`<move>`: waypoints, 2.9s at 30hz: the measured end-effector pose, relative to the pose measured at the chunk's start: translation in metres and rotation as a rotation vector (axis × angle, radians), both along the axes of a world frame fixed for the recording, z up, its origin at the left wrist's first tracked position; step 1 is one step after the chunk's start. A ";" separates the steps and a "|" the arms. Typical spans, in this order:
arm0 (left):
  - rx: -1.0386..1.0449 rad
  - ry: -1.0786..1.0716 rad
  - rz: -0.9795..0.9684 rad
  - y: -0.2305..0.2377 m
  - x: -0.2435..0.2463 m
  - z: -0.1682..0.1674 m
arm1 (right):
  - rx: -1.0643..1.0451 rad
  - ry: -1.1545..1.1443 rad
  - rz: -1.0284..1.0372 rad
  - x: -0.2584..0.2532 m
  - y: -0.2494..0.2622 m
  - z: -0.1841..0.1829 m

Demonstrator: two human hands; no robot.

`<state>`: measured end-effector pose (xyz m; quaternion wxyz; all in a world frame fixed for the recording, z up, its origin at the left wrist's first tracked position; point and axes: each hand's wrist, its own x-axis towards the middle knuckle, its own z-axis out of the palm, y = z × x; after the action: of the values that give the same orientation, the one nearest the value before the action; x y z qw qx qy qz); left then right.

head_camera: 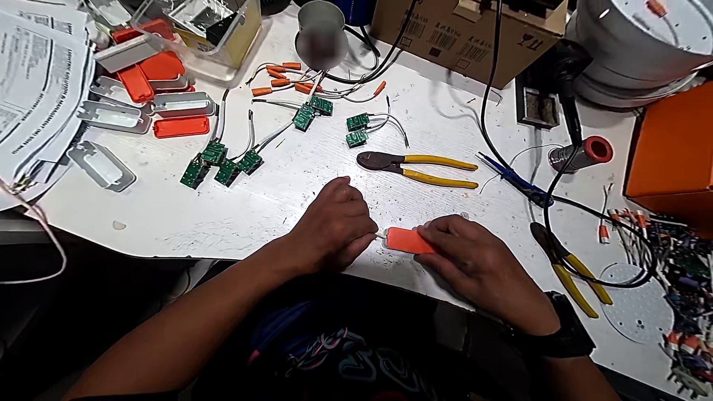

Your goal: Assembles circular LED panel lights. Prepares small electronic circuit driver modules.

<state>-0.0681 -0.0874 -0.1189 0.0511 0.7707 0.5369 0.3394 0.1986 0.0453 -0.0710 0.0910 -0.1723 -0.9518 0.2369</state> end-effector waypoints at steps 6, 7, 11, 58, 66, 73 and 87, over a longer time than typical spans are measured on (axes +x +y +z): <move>0.010 -0.011 -0.003 0.002 0.000 -0.002 | 0.019 0.016 0.013 -0.001 0.000 -0.001; 0.009 -0.014 -0.005 0.002 0.000 -0.001 | 0.009 0.019 0.017 -0.001 0.000 -0.001; 0.014 -0.022 -0.015 0.003 0.001 -0.001 | -0.022 0.025 0.019 0.000 -0.001 -0.001; -0.037 -0.048 -0.051 0.001 0.003 0.004 | -0.384 0.313 -0.334 0.016 0.001 -0.002; -0.051 -0.057 -0.056 0.000 0.004 0.005 | -0.650 0.506 -0.343 0.011 -0.011 0.008; -0.052 -0.061 -0.066 0.001 0.005 0.004 | -0.596 0.367 -0.358 0.007 -0.019 0.010; -0.048 -0.052 -0.075 0.001 0.006 0.005 | -0.553 0.402 -0.378 0.009 -0.020 0.010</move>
<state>-0.0626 -0.0862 -0.1140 0.0962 0.7796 0.5143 0.3442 0.2071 0.0249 -0.0611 0.2679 -0.3125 -0.7666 0.4928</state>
